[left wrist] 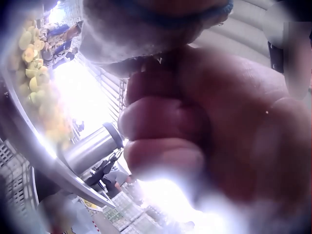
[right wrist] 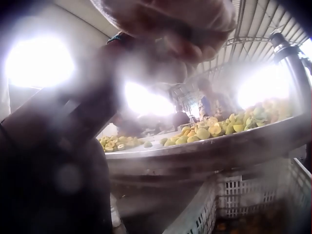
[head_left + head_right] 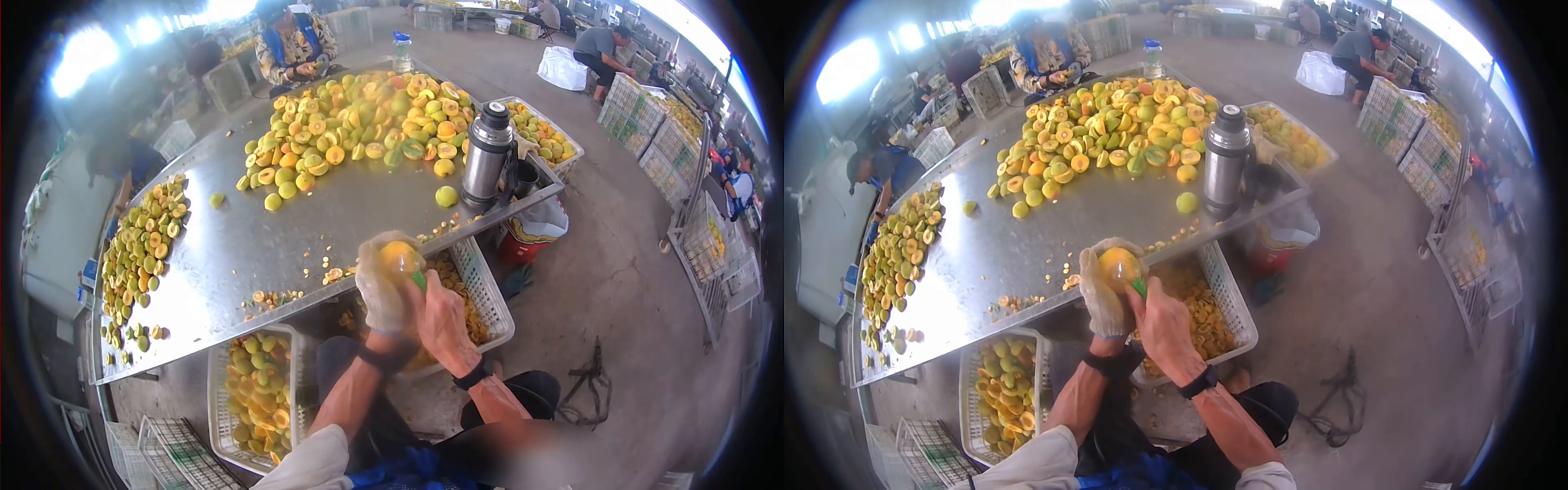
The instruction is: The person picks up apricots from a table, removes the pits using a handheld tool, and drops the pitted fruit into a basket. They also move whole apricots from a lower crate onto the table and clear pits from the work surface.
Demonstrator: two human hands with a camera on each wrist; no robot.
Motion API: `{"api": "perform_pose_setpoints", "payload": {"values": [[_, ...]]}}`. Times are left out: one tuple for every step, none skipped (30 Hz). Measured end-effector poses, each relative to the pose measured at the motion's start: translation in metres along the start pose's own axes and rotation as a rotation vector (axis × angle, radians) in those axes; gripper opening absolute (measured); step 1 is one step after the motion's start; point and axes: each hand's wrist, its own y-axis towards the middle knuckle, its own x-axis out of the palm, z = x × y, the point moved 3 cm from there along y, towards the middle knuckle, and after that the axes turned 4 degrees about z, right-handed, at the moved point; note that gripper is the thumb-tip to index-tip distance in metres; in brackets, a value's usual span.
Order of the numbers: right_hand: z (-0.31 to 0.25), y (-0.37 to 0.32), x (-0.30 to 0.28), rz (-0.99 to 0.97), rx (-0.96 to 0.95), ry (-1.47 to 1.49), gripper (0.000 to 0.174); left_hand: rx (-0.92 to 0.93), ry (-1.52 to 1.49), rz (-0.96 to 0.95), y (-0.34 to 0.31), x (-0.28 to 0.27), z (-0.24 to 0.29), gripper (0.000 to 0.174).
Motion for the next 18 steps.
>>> {"api": "perform_pose_setpoints", "payload": {"values": [[0.001, 0.000, 0.000, -0.012, 0.007, 0.016, 0.026, 0.005, 0.001, 0.012, 0.000, 0.000, -0.001, 0.059], [0.001, 0.000, 0.001, -0.023, 0.014, 0.032, 0.026, 0.030, 0.030, 0.001, 0.001, 0.000, 0.000, 0.059], [0.002, -0.001, 0.002, -0.031, 0.016, 0.063, 0.025, 0.054, 0.058, -0.007, 0.001, 0.000, 0.000, 0.060], [0.003, -0.002, 0.003, -0.042, 0.017, 0.093, 0.024, 0.077, 0.084, -0.012, 0.000, 0.000, 0.000, 0.060], [0.005, -0.001, 0.003, -0.051, 0.015, 0.121, 0.024, 0.132, 0.193, -0.034, 0.000, 0.001, 0.002, 0.061], [0.004, -0.001, 0.002, -0.073, -0.001, 0.153, 0.023, 0.185, 0.304, -0.054, -0.002, 0.002, 0.007, 0.061], [0.002, 0.000, 0.000, -0.093, -0.016, 0.186, 0.023, 0.237, 0.417, -0.076, -0.004, 0.003, 0.011, 0.062], [-0.002, 0.000, -0.001, -0.110, -0.034, 0.221, 0.022, 0.209, 0.380, -0.055, -0.006, 0.004, 0.012, 0.061], [-0.005, 0.000, -0.004, -0.121, -0.013, 0.254, 0.023, 0.181, 0.341, -0.035, -0.008, 0.007, 0.013, 0.060], [-0.009, 0.001, -0.008, -0.132, 0.004, 0.286, 0.023, 0.158, 0.300, -0.014, -0.008, 0.009, 0.013, 0.060], [-0.011, 0.002, -0.009, -0.141, 0.022, 0.318, 0.024, 0.167, 0.312, -0.064, -0.007, 0.010, 0.016, 0.055], [-0.010, 0.001, -0.009, -0.185, 0.030, 0.322, 0.019, 0.173, 0.326, -0.116, -0.006, 0.009, 0.020, 0.051], [-0.006, -0.001, -0.009, -0.230, 0.039, 0.324, 0.018, 0.178, 0.339, -0.167, -0.006, 0.007, 0.023, 0.047], [-0.004, -0.003, -0.011, -0.278, 0.046, 0.325, 0.021, 0.171, 0.375, -0.241, -0.005, 0.006, 0.025, 0.049], [-0.004, -0.003, -0.014, -0.354, 0.131, 0.370, 0.018, 0.171, 0.412, -0.316, -0.001, 0.005, 0.028, 0.050], [-0.006, -0.006, -0.017, -0.431, 0.216, 0.417, 0.019, 0.170, 0.452, -0.391, 0.001, 0.005, 0.030, 0.052], [-0.008, -0.008, -0.017, -0.510, 0.303, 0.461, 0.023, 0.062, 0.349, -0.430, 0.003, 0.003, 0.027, 0.053], [-0.006, -0.010, -0.015, -0.588, 0.462, 0.599, 0.029, -0.045, 0.241, -0.466, 0.004, 0.000, 0.021, 0.054]]}}
